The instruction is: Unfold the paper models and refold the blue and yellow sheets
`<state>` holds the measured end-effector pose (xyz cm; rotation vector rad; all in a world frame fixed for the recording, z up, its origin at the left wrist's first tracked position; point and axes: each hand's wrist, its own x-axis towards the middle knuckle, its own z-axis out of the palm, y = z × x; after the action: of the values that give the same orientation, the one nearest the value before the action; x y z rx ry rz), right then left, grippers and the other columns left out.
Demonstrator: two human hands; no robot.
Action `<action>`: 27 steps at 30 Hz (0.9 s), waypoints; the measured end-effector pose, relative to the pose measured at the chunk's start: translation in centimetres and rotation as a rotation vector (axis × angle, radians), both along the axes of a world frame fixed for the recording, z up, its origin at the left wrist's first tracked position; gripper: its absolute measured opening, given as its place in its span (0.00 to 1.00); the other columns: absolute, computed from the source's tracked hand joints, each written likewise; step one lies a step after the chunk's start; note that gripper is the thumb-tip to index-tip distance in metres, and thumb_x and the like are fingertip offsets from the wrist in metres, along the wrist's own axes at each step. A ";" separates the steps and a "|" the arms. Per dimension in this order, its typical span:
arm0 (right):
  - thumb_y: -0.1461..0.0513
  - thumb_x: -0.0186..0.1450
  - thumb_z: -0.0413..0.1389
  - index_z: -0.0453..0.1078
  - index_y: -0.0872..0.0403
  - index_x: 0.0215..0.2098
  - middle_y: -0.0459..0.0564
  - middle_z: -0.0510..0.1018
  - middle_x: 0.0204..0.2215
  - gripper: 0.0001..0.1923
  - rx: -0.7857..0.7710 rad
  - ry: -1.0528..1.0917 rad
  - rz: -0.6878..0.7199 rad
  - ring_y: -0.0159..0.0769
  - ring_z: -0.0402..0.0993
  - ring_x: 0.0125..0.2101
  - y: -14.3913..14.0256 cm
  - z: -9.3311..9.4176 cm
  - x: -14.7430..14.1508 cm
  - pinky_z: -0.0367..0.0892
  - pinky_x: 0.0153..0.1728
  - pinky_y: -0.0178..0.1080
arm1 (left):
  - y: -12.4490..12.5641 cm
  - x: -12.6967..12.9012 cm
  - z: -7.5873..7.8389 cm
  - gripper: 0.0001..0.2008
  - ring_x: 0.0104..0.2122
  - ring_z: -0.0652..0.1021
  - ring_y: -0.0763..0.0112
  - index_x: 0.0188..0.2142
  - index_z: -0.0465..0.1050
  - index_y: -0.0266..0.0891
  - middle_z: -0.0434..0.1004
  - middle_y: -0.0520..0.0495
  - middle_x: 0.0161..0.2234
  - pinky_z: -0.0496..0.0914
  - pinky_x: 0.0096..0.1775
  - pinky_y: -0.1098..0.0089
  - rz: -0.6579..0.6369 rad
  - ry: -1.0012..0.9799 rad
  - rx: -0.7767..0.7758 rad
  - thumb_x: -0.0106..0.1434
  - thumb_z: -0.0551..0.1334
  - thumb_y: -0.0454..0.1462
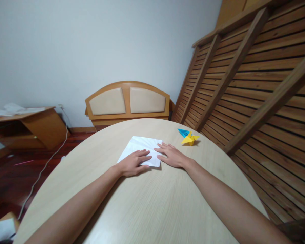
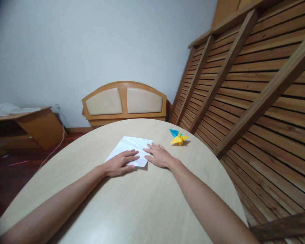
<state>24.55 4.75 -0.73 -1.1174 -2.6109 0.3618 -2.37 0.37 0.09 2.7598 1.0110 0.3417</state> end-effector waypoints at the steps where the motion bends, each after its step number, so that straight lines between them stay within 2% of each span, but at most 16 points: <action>1: 0.46 0.72 0.47 0.63 0.46 0.66 0.57 0.57 0.69 0.28 -0.011 -0.001 -0.008 0.52 0.47 0.69 0.0 -0.1 0.0 0.45 0.66 0.60 | 0.0 0.0 0.1 0.28 0.67 0.59 0.52 0.65 0.63 0.38 0.58 0.36 0.67 0.55 0.65 0.48 -0.005 0.000 0.007 0.72 0.52 0.51; 5: 0.47 0.73 0.44 0.62 0.48 0.66 0.58 0.55 0.69 0.28 -0.012 0.009 -0.023 0.52 0.43 0.70 0.2 -0.2 0.0 0.43 0.66 0.60 | -0.1 0.1 0.3 0.26 0.67 0.60 0.54 0.64 0.65 0.37 0.60 0.37 0.67 0.56 0.65 0.52 0.003 0.013 0.014 0.74 0.48 0.47; 8: 0.49 0.75 0.41 0.68 0.49 0.63 0.55 0.61 0.67 0.26 0.014 0.045 0.026 0.48 0.46 0.70 0.2 0.1 0.0 0.44 0.67 0.58 | -0.1 0.2 0.3 0.25 0.67 0.61 0.55 0.62 0.67 0.37 0.61 0.37 0.66 0.57 0.65 0.52 0.019 0.003 0.008 0.75 0.46 0.46; 11: 0.51 0.76 0.41 0.75 0.47 0.54 0.52 0.68 0.63 0.24 0.038 0.112 0.111 0.46 0.53 0.68 0.0 0.6 -0.1 0.45 0.67 0.57 | 0.0 0.1 0.3 0.25 0.66 0.62 0.56 0.61 0.69 0.37 0.63 0.38 0.65 0.58 0.65 0.52 0.027 -0.022 -0.005 0.75 0.45 0.45; 15: 0.50 0.71 0.52 0.77 0.49 0.51 0.54 0.76 0.56 0.18 0.038 0.172 0.208 0.45 0.70 0.57 -0.4 0.9 -0.3 0.58 0.61 0.52 | 0.2 -0.2 -0.1 0.24 0.65 0.64 0.59 0.59 0.71 0.37 0.67 0.39 0.63 0.61 0.64 0.54 0.051 -0.050 0.010 0.75 0.44 0.43; 18: 0.48 0.65 0.59 0.77 0.51 0.49 0.55 0.78 0.54 0.20 0.065 0.174 0.221 0.46 0.73 0.54 -0.5 0.8 -0.4 0.62 0.58 0.51 | 0.3 -0.3 -0.2 0.24 0.63 0.67 0.59 0.57 0.72 0.37 0.70 0.41 0.61 0.62 0.63 0.55 0.048 -0.069 0.051 0.75 0.44 0.42; 21: 0.48 0.63 0.62 0.77 0.51 0.47 0.54 0.79 0.52 0.20 0.091 0.178 0.224 0.46 0.74 0.53 -0.5 0.6 -0.5 0.63 0.56 0.49 | 0.4 -0.3 -0.2 0.23 0.60 0.69 0.59 0.57 0.71 0.35 0.73 0.39 0.58 0.64 0.62 0.56 0.041 -0.079 0.085 0.75 0.44 0.41; 25: 0.55 0.69 0.57 0.76 0.51 0.44 0.52 0.81 0.46 0.11 0.127 0.210 0.186 0.42 0.76 0.47 -0.2 0.2 -0.8 0.65 0.52 0.44 | 0.2 -0.1 0.1 0.23 0.57 0.73 0.61 0.54 0.74 0.36 0.76 0.40 0.55 0.66 0.60 0.59 0.076 -0.108 0.120 0.75 0.44 0.41; 27: 0.58 0.71 0.53 0.76 0.52 0.41 0.51 0.82 0.42 0.10 0.144 0.210 0.164 0.40 0.76 0.44 0.0 0.0 -1.0 0.66 0.49 0.43 | 0.1 0.0 0.2 0.23 0.56 0.73 0.61 0.51 0.76 0.36 0.76 0.41 0.55 0.67 0.59 0.60 0.134 -0.122 0.117 0.75 0.44 0.42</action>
<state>23.58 4.76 -0.73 -0.7769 -2.5023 0.3016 -2.38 0.44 0.25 2.7386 1.1829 0.5997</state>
